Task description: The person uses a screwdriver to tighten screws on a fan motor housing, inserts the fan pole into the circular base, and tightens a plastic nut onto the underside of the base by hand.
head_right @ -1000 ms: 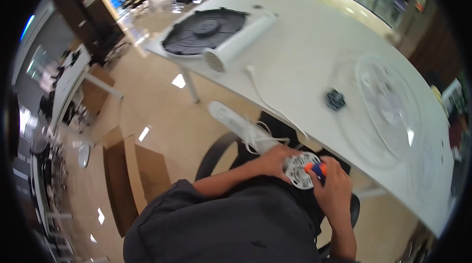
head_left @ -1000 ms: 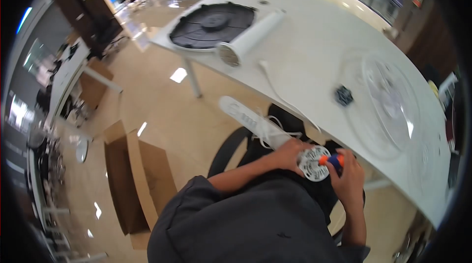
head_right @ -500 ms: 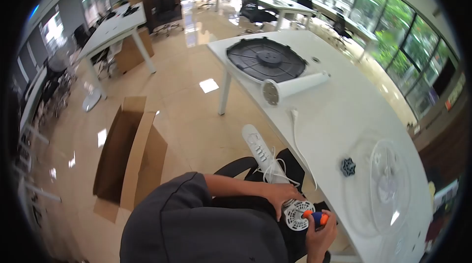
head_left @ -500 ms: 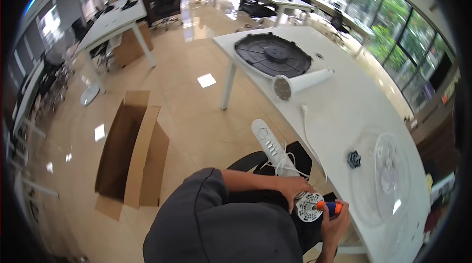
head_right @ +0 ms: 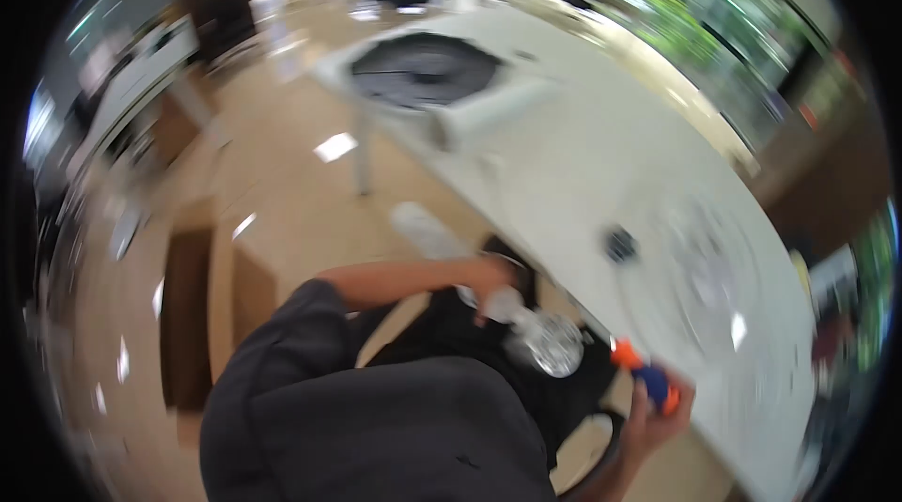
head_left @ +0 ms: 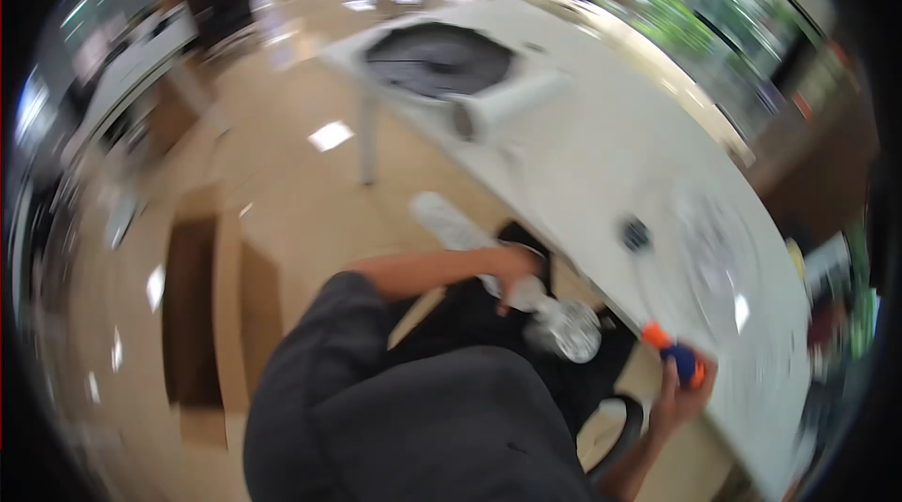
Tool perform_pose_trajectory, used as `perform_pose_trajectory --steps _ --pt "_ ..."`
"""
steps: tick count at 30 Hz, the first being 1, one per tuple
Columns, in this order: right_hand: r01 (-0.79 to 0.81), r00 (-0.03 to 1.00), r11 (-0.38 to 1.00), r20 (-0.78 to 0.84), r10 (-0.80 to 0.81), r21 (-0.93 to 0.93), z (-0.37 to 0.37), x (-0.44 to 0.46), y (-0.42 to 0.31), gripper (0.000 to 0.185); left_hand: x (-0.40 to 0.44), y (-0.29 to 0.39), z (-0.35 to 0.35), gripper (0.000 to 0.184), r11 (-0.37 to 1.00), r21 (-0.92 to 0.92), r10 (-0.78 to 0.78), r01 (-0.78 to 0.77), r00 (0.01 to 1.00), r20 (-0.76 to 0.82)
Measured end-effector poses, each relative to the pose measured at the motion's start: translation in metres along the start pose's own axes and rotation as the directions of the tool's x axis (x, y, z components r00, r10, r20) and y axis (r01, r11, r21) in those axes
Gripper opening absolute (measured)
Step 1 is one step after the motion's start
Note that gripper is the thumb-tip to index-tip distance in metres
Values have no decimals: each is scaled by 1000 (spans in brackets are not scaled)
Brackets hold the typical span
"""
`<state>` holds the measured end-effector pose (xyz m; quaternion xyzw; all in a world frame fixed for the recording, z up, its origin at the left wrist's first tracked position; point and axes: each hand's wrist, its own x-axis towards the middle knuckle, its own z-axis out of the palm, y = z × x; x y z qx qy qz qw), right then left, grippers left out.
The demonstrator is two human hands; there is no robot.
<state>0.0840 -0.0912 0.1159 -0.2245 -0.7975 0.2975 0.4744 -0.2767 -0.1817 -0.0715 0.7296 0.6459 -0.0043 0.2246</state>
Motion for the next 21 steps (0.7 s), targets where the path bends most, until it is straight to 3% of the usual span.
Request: perform_pose_trajectory --steps 1,2,3,4,5,6,7,11,13,17,21 --pt "62 997 997 -47 -64 -42 -7 7 10 29 15 -30 43 70 981 -161 89 -107 989 -115" --pt "-82 990 996 -114 87 45 -11 7 33 28 2 -12 14 71 990 -111 73 -82 993 -88" --pt "-242 953 954 -143 268 175 -15 9 42 28 -4 -7 7 76 978 -185 75 -94 991 -108" --pt "-251 942 954 -187 280 161 -19 5 67 29 -13 8 -2 79 998 -67 3 -17 980 -201" --pt "-223 938 966 -240 250 131 -22 -5 96 29 -9 4 7 80 993 -109 22 -46 976 -218" --pt "-219 922 924 -242 301 314 -19 -9 122 29 -5 3 7 79 996 -82 26 -47 970 -241" --pt "-251 912 907 -230 338 339 -16 -8 134 28 0 -4 14 78 989 -103 67 -103 950 -306" --pt "-197 906 896 -276 321 398 0 -15 141 30 -22 4 2 64 993 -30 106 -115 972 -211" --pt "-176 918 976 -337 208 125 -7 -18 158 31 -31 18 8 64 990 27 138 -136 961 -241" --pt "-244 900 963 -343 267 111 -6 -16 170 26 -56 50 -5 68 961 270 141 -65 952 -272" --pt "-175 907 972 -358 222 159 0 -15 173 24 -80 75 -40 68 916 401 90 19 964 -252"
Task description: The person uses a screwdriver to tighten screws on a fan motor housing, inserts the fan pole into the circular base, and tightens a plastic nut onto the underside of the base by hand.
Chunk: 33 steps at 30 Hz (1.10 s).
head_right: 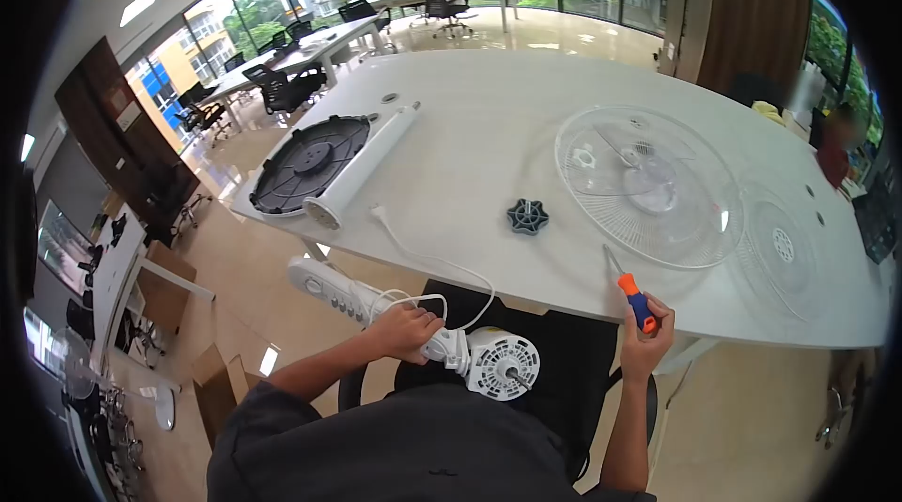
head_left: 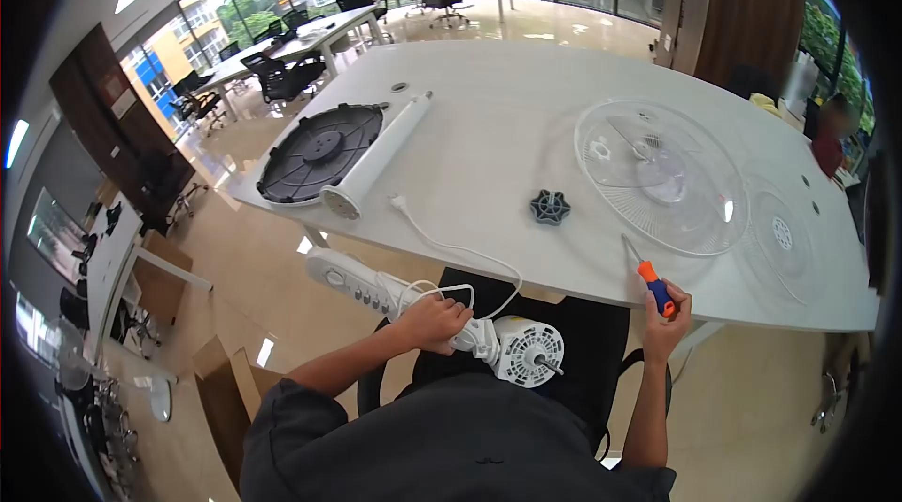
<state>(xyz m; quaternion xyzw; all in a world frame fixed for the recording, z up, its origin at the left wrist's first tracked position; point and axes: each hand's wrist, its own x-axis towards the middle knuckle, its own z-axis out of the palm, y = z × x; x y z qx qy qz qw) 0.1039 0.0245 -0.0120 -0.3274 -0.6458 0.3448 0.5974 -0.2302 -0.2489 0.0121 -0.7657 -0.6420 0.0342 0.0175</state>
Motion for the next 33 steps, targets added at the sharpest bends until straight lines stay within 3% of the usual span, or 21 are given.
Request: perform_pose_trajectory --steps 5,9,13,14,16,17,19,21,26,33 --pt "3 999 989 42 3 -149 -3 2 -2 24 -20 -6 -87 62 974 221 54 -46 998 -31" --pt "17 998 991 55 -9 -135 -4 4 2 24 -36 -17 -161 56 912 410 28 8 996 -83" --pt "39 997 992 64 -31 -118 -6 1 1 24 -30 -32 -226 59 891 437 -34 121 979 -202" --pt "40 997 993 70 -33 -113 -7 1 1 24 -27 -38 -229 59 888 446 -20 108 980 -198" --pt "53 997 993 56 -48 -107 -8 1 1 25 -15 -57 -227 67 878 387 -170 281 940 -295" --pt "69 996 992 62 -63 -104 -10 0 2 26 -8 -66 -221 67 880 398 -142 258 944 -299" --pt "98 995 990 27 -96 -100 -11 0 4 27 10 -88 -207 66 861 295 -301 413 883 -360" --pt "110 993 992 38 -108 -66 -10 0 5 27 30 -104 -196 61 855 304 -291 420 874 -390" --pt "139 990 984 5 -139 -116 -6 -2 9 29 85 -155 -170 60 747 269 -520 608 787 -332" --pt "138 990 977 -6 -141 -165 -1 -1 8 29 153 -217 -155 62 660 257 -625 705 706 -332"
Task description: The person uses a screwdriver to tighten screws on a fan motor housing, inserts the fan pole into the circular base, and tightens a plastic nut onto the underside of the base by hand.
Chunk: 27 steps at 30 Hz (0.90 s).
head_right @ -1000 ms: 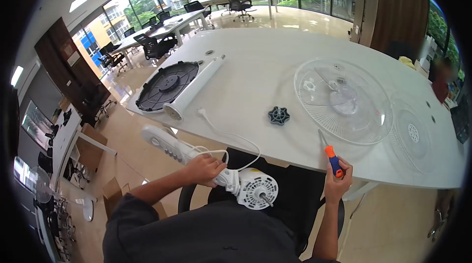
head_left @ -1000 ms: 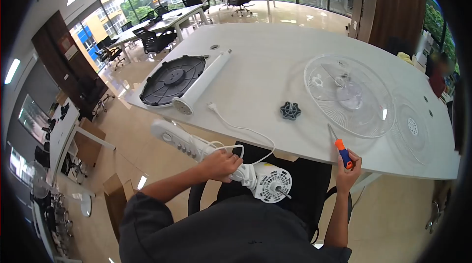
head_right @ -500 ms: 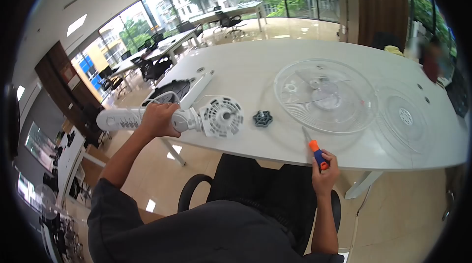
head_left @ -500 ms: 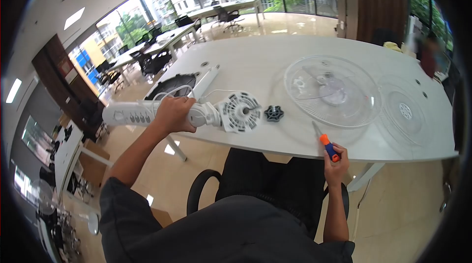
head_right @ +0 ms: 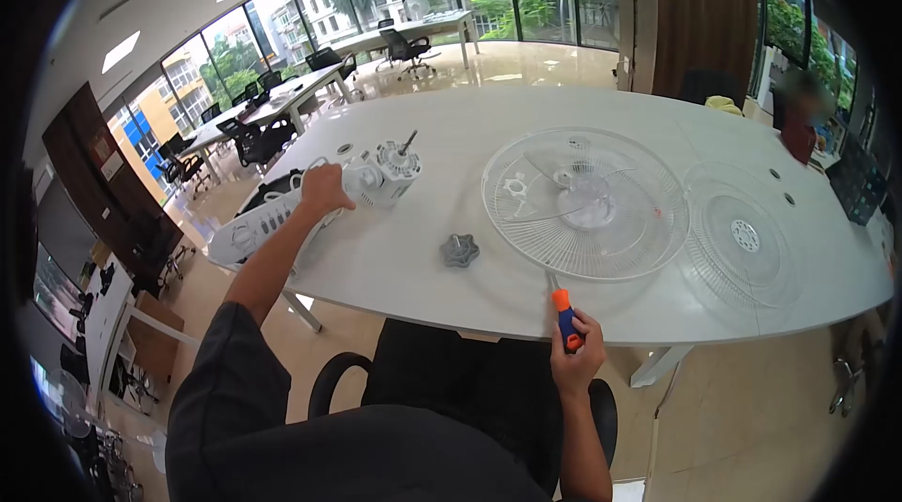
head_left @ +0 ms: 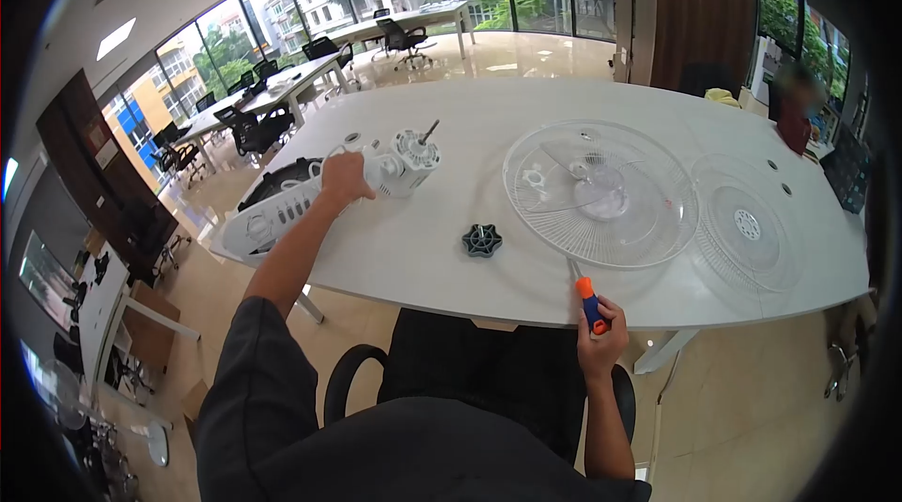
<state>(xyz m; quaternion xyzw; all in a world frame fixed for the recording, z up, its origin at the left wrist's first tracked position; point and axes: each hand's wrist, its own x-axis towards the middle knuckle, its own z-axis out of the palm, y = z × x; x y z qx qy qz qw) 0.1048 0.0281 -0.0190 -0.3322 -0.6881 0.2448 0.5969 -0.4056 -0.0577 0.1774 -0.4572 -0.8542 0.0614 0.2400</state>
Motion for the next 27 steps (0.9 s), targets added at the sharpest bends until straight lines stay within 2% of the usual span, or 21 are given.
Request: perform_pose_trajectory --steps 4,7,8,10,12,13,14,16,18,19,21,24,27 --pt "15 999 1000 33 -15 -22 1 -2 7 32 37 5 30 62 999 14 -49 49 999 16" --pt "81 996 996 46 -79 -40 1 0 10 33 60 19 54 59 987 44 -156 155 987 36" --pt "92 995 994 52 -89 -55 0 0 9 33 65 26 63 59 986 37 -164 163 985 49" --pt "120 990 991 82 -115 -59 -2 1 12 34 77 33 86 54 985 67 -153 156 987 -47" --pt "102 994 992 54 -99 -70 1 -3 17 32 92 34 103 49 982 116 -144 146 989 -28" --pt "82 995 995 60 -79 -59 2 -4 15 31 99 34 115 63 981 125 -143 149 988 -54" --pt "93 992 995 92 -89 -34 3 -6 15 31 103 39 116 64 972 158 -168 171 985 -31" --pt "42 998 997 44 -40 -59 5 -8 19 31 105 48 121 64 973 171 -147 153 988 -44" --pt "65 996 996 67 -61 -53 7 -9 19 32 114 57 145 62 961 178 -200 212 977 -79" --pt "61 997 996 48 -58 -67 8 -10 19 32 108 65 135 62 959 172 -214 224 974 -74" --pt "65 998 994 27 -62 -90 11 -9 17 32 99 80 123 28 940 299 -172 165 985 0" --pt "57 998 993 14 -55 -101 10 -10 13 31 97 84 129 33 912 376 -175 162 985 -1" --pt "38 999 991 17 -36 -126 13 -9 11 30 95 87 145 40 922 311 -240 229 971 -1"
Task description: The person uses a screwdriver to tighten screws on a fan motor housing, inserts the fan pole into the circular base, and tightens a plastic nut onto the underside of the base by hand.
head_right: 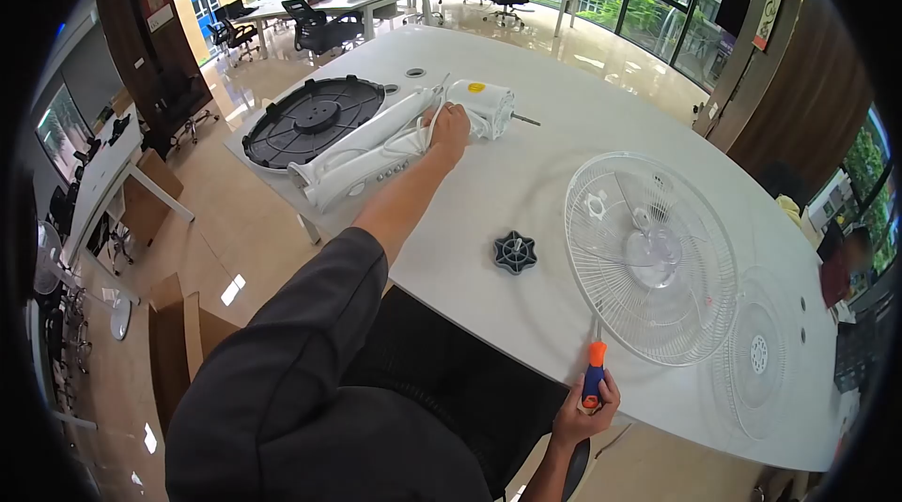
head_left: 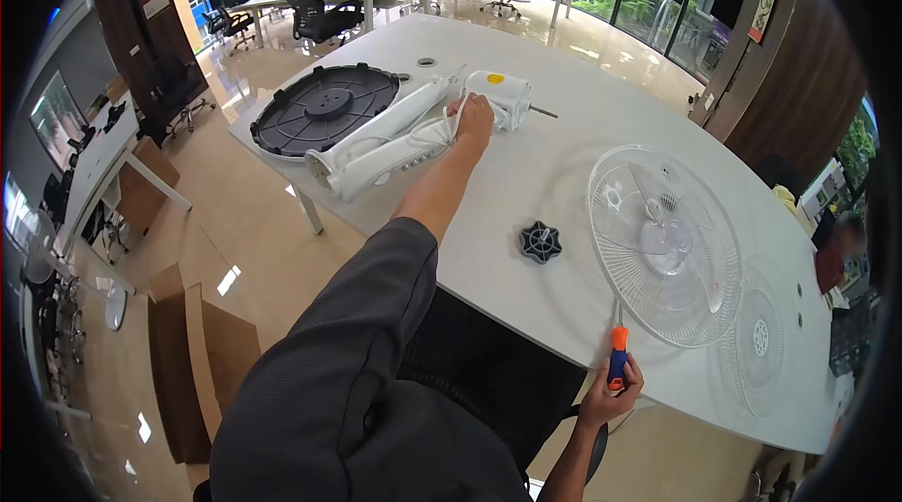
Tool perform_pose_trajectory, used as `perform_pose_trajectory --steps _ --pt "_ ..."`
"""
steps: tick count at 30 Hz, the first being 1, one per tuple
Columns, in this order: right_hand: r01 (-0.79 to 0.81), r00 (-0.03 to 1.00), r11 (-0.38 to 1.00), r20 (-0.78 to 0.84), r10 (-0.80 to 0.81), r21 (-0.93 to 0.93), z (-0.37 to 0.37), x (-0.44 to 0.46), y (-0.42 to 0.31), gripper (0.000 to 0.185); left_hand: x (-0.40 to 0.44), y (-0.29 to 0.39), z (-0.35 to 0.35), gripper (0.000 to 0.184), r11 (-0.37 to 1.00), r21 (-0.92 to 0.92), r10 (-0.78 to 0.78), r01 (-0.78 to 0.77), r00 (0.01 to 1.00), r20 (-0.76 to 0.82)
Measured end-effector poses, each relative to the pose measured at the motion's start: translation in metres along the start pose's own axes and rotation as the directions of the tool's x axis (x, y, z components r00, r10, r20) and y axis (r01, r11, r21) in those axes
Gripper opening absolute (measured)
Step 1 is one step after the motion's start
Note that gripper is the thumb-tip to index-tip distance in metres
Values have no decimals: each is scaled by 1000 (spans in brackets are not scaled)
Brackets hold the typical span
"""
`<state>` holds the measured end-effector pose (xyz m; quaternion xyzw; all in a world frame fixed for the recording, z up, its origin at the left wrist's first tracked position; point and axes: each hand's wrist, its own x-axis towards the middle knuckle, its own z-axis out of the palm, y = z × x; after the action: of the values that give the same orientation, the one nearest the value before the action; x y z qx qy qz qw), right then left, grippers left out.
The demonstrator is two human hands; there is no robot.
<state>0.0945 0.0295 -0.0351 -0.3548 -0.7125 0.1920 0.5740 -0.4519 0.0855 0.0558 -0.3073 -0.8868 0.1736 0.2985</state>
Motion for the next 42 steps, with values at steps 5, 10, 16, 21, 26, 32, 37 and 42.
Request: perform_pose_trajectory --steps 5,10,16,21,26,32,37,42 --pt "-34 999 996 -29 31 -79 8 3 -7 26 -7 11 15 61 972 -159 -175 173 984 1" --pt "-48 996 986 -88 34 -159 23 5 -8 24 -27 5 -11 87 958 -245 -134 152 987 88" --pt "99 973 955 -172 -152 -281 39 5 6 20 -124 33 -38 95 904 -307 205 -298 932 -300" --pt "126 963 947 -191 -188 -296 42 4 17 30 -202 -81 -117 67 287 -917 674 -276 739 -11" --pt "132 973 939 -139 -184 -317 38 4 13 29 -249 -194 -96 27 -149 -989 196 -11 980 -40" --pt "70 987 948 -114 -110 -311 33 3 10 36 -308 -288 12 22 -174 -941 -228 290 918 325" --pt "31 990 948 -118 -72 -318 30 3 13 44 -390 -299 23 25 6 -903 -194 430 886 421" --pt "-121 973 963 -223 66 -242 33 -9 0 67 -481 -256 30 28 74 -898 -101 434 899 426"
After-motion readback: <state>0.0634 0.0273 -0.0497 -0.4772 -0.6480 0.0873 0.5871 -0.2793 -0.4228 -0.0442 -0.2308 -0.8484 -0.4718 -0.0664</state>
